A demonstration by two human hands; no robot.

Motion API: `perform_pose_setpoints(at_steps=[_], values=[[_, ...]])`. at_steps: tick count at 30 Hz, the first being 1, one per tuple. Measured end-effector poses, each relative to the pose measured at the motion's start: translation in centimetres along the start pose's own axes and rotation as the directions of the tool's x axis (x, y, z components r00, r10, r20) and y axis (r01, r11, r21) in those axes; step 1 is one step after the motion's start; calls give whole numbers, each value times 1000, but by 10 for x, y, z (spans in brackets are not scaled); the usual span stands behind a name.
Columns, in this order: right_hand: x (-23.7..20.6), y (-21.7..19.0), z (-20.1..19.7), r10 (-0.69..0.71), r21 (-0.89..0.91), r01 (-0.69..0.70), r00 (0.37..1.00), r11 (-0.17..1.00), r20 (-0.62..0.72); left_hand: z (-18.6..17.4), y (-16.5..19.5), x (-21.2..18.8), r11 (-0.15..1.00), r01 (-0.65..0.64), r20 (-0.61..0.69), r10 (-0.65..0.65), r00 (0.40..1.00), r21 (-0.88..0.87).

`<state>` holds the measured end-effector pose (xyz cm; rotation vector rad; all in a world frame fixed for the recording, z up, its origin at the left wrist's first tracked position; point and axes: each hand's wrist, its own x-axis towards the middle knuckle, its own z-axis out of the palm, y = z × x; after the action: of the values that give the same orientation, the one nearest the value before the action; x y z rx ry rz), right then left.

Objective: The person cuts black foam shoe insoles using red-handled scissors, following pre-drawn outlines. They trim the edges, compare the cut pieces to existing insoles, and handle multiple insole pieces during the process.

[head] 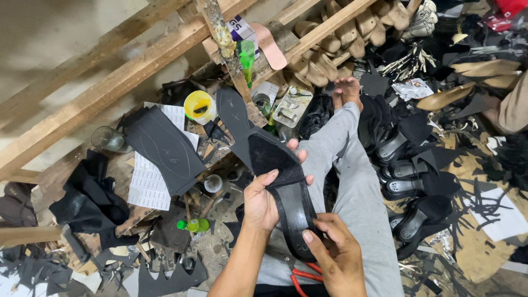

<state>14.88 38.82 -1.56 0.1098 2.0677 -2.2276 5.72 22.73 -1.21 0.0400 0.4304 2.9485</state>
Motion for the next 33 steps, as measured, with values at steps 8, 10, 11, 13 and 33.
perform_pose_setpoints(at_steps=[8, 10, 11, 13, 33], values=[[1, -9, 1, 20, -115, -26, 998, 993, -54, -3, -5, 4, 994, 18, 7, -17, 1000, -110], [2, -11, 1, -23, -173, 15, 999, 985, -45, -5, -5, 4, 991, 13, 11, -11, 1000, -135], [2, -12, 0, -41, -186, 33, 998, 982, -42, -6, -6, 4, 991, 14, 14, -12, 1000, -132], [1, -11, 1, -54, -183, 46, 998, 982, -41, -8, -5, 3, 992, 16, 19, -14, 1000, -128], [17, 40, -20, 241, 264, -229, 970, 937, -13, 5, -5, 2, 989, -18, 29, 14, 999, 146]])
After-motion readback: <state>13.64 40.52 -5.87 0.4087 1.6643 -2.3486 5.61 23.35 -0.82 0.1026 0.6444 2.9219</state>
